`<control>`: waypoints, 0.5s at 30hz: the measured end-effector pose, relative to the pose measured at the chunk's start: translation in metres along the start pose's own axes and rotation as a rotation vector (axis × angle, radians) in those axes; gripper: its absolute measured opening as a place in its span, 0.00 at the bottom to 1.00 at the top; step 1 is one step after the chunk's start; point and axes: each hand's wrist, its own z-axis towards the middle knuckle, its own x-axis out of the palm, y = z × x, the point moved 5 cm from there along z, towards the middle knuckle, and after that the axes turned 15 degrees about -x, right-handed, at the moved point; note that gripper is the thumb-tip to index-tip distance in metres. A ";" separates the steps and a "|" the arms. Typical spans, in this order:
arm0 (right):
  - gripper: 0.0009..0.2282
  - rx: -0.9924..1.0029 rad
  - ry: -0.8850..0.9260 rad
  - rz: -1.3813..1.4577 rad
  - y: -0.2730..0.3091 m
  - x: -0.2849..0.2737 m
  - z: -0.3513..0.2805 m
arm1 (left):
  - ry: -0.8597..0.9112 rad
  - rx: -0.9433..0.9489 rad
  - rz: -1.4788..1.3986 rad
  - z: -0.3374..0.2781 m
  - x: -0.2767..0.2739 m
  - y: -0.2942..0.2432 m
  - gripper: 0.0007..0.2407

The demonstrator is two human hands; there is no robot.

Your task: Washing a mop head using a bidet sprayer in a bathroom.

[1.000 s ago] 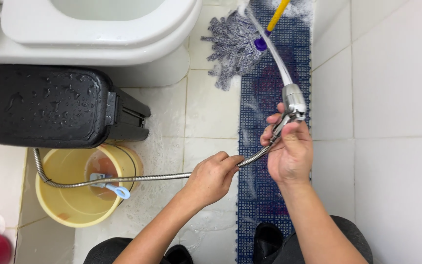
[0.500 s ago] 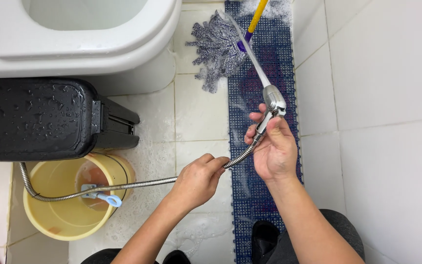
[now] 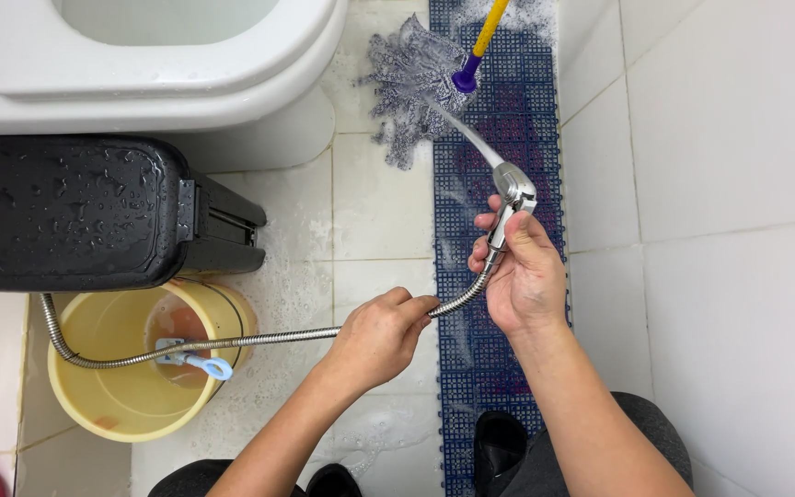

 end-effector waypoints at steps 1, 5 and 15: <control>0.15 -0.020 -0.018 -0.018 0.001 -0.001 0.000 | 0.011 -0.003 0.016 0.000 0.001 0.000 0.09; 0.15 0.029 -0.002 -0.016 0.001 -0.003 0.001 | 0.006 0.004 0.020 -0.001 0.003 0.000 0.09; 0.15 0.119 0.002 -0.096 0.001 0.000 0.001 | 0.021 0.050 0.029 -0.001 0.006 -0.001 0.09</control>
